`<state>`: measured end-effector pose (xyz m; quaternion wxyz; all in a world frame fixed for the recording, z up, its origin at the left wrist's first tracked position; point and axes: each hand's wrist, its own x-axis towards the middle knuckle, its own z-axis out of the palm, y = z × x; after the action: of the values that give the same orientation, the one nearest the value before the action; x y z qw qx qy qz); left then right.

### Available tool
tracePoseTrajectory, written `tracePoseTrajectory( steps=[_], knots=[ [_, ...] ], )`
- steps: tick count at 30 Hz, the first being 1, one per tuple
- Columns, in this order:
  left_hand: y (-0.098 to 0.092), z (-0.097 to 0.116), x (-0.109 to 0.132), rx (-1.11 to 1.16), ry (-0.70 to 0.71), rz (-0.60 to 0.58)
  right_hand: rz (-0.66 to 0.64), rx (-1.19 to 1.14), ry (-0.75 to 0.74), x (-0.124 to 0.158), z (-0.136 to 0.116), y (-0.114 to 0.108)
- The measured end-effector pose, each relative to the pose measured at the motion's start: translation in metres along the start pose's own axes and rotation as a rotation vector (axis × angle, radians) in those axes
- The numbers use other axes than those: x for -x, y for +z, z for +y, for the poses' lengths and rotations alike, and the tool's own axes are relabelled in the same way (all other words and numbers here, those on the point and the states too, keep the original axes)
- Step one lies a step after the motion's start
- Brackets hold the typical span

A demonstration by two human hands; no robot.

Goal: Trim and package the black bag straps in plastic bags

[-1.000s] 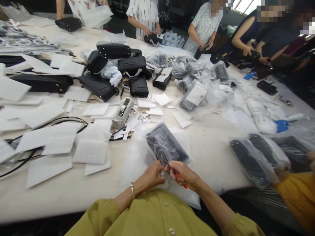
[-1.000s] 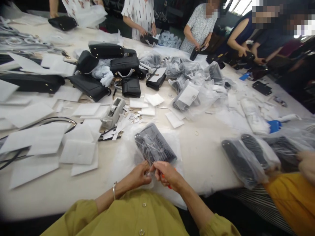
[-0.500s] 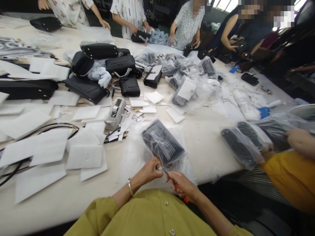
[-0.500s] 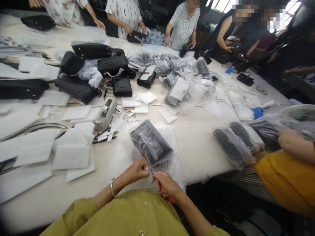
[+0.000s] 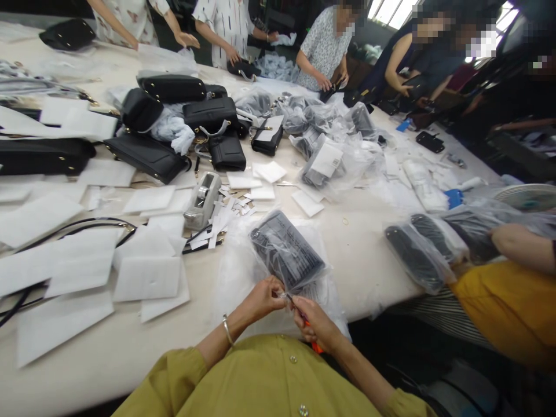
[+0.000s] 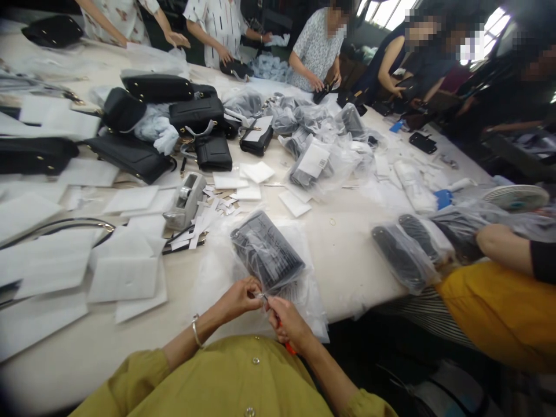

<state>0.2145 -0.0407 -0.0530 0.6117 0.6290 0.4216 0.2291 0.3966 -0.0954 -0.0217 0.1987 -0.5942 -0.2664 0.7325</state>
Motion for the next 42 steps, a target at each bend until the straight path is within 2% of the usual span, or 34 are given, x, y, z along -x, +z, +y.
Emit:
tracePoseTrajectory(
  steps=[7, 10, 12, 13, 15, 18, 20, 22, 24, 26, 27, 29, 32, 34, 36, 38, 40, 42],
  knots=[
    [-0.003, -0.003, 0.001, 0.032, 0.017, 0.01, 0.056, 0.051, 0.017, -0.011, 0.001, 0.011],
    [-0.005, 0.0, 0.004, 0.053, 0.026, -0.007, 0.015, 0.014, -0.071, -0.005, 0.0, 0.015],
    [-0.007, 0.003, 0.009, 0.051, 0.028, -0.007, -0.009, -0.026, -0.178, 0.002, -0.008, 0.006],
    [-0.007, 0.004, 0.012, 0.043, 0.027, 0.002, 0.007, -0.049, -0.24, 0.006, -0.014, -0.003],
    [-0.008, 0.006, 0.02, 0.016, 0.023, 0.043, 0.13, -0.083, -0.371, 0.011, -0.026, -0.037],
    [-0.009, 0.005, 0.038, -0.059, -0.015, 0.127, 0.49, 0.002, -0.469, 0.008, -0.037, -0.112],
    [-0.015, -0.001, 0.053, -0.143, -0.111, 0.146, 0.772, 0.211, -0.391, 0.002, -0.036, -0.167],
    [-0.026, -0.01, 0.071, -0.287, -0.274, 0.141, 0.946, 0.386, -0.268, -0.006, -0.032, -0.212],
    [-0.041, -0.019, 0.089, -0.504, -0.437, 0.201, 1.021, 0.467, -0.184, -0.013, -0.028, -0.241],
    [-0.056, -0.024, 0.102, -0.654, -0.551, 0.342, 1.079, 0.557, -0.167, -0.021, -0.03, -0.249],
    [-0.063, -0.024, 0.105, -0.649, -0.567, 0.417, 1.106, 0.644, -0.203, -0.026, -0.034, -0.245],
    [-0.07, -0.018, 0.098, -0.485, -0.526, 0.516, 1.1, 0.859, -0.412, -0.037, -0.048, -0.22],
    [-0.071, -0.005, 0.066, -0.28, -0.408, 0.578, 0.936, 1.125, -0.884, -0.056, -0.074, -0.149],
    [-0.07, 0.0, 0.04, -0.315, -0.434, 0.604, 0.819, 1.276, -1.093, -0.067, -0.086, -0.095],
    [-0.076, -0.002, 0.024, -0.398, -0.524, 0.621, 0.69, 1.439, -1.188, -0.078, -0.089, -0.051],
    [-0.09, -0.012, 0.026, -0.444, -0.617, 0.653, 0.602, 1.549, -1.203, -0.089, -0.083, -0.026],
    [-0.107, -0.027, 0.043, -0.439, -0.685, 0.71, 0.584, 1.583, -1.18, -0.098, -0.074, -0.019],
    [-0.119, -0.036, 0.067, -0.414, -0.734, 0.757, 0.591, 1.578, -1.158, -0.105, -0.067, -0.024]
  ],
)
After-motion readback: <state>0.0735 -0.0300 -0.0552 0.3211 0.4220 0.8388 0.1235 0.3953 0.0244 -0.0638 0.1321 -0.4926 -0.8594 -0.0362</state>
